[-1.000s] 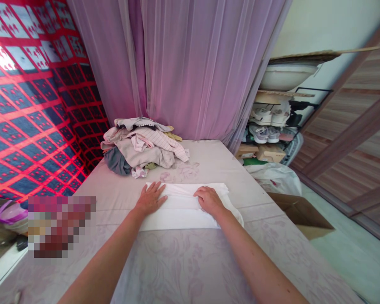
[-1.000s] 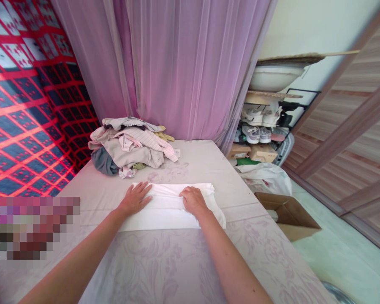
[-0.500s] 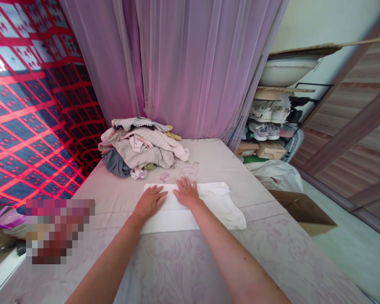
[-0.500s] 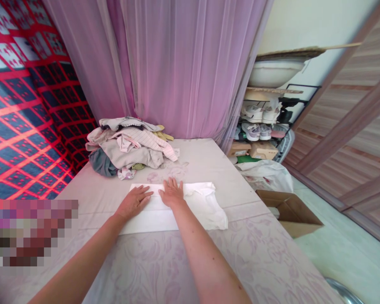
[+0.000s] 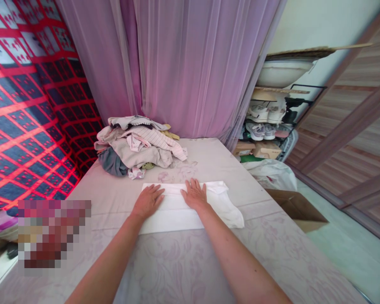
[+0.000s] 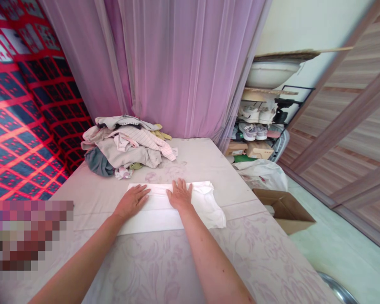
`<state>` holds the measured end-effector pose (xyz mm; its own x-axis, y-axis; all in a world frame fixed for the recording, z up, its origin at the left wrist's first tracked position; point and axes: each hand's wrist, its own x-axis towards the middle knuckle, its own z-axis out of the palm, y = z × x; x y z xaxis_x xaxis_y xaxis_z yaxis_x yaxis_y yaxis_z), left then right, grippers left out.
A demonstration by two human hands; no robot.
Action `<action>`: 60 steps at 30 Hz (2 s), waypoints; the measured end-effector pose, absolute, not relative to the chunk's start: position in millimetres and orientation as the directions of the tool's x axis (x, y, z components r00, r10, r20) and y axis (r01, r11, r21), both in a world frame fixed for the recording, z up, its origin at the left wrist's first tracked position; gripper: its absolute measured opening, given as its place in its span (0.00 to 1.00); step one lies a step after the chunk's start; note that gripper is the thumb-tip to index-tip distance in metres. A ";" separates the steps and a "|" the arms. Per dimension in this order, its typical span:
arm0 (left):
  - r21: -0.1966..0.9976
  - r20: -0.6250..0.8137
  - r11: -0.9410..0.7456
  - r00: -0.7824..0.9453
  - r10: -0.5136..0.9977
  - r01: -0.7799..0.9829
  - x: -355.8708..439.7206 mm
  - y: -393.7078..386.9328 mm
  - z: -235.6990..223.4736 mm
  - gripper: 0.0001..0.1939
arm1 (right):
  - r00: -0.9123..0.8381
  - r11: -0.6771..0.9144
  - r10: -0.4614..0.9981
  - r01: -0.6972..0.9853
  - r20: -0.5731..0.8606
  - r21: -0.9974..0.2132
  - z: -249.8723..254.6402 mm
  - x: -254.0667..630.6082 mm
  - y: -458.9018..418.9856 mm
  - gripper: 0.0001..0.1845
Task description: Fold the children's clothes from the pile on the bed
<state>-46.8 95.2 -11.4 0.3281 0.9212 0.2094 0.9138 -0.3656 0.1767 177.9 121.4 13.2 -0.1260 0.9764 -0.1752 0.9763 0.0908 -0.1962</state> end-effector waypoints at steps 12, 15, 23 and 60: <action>0.148 0.193 -0.381 0.351 0.916 0.913 -48.6 96.4 -14.4 0.25 | -0.190 0.155 0.973 0.958 -0.129 -0.241 11.2 173.9 91.8 0.34; 0.156 0.121 -0.380 0.364 0.923 0.912 -50.2 101.7 -8.6 0.25 | -0.196 0.151 0.968 0.953 -0.155 -0.262 17.7 174.4 88.5 0.33; 0.196 0.025 -0.346 0.348 0.937 0.918 -72.5 66.9 13.4 0.29 | -0.212 0.240 0.970 0.915 0.121 -0.325 32.2 224.4 56.5 0.23; 0.675 -0.159 0.313 -0.283 0.946 0.668 -61.9 64.8 35.7 0.14 | -0.270 0.378 0.925 0.559 0.269 -0.738 26.3 144.3 63.4 0.22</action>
